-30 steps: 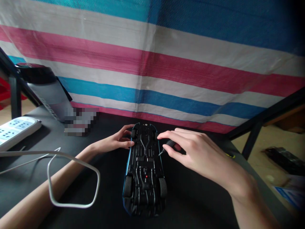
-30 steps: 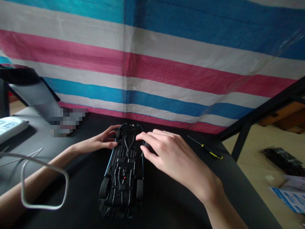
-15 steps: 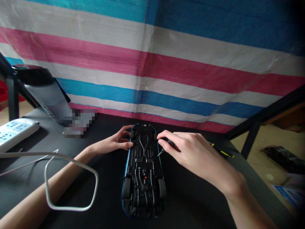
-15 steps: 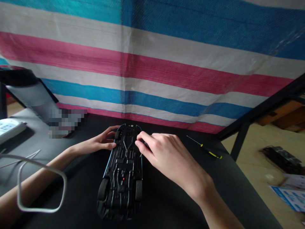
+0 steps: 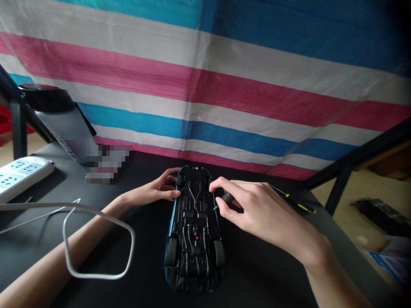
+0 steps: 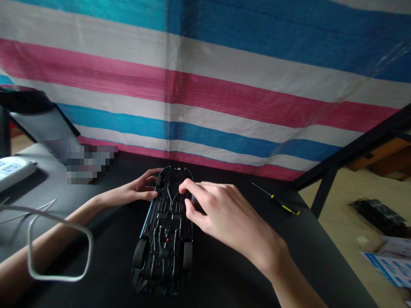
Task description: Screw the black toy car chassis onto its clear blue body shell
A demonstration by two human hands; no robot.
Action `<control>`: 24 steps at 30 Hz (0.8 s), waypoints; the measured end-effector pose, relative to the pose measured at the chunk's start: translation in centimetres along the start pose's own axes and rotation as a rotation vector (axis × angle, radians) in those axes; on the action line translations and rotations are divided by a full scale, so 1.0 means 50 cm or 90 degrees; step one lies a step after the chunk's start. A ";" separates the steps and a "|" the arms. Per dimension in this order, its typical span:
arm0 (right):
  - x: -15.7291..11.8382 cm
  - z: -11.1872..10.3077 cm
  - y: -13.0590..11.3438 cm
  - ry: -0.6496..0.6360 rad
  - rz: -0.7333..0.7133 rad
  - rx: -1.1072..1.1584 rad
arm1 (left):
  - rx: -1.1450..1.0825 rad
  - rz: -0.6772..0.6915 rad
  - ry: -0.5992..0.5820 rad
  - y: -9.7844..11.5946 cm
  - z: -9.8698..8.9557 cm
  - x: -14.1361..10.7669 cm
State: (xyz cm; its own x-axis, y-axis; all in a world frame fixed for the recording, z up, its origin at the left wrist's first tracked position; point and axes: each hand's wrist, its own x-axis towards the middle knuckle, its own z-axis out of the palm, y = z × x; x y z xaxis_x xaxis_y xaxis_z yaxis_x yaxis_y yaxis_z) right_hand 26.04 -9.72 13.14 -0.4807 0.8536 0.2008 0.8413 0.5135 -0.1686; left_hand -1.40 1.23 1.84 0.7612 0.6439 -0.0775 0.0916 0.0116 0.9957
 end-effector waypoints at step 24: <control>0.037 0.051 0.009 0.033 0.083 0.255 | -0.017 0.017 0.005 -0.004 -0.001 -0.004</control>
State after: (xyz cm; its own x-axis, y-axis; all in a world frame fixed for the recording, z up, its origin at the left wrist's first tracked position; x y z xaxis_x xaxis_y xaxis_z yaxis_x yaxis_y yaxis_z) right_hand 24.90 -7.71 10.97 -0.3554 0.9131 0.1998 0.7268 0.4044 -0.5553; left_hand -1.62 1.14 1.65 0.7577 0.6507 -0.0499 0.0537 0.0140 0.9985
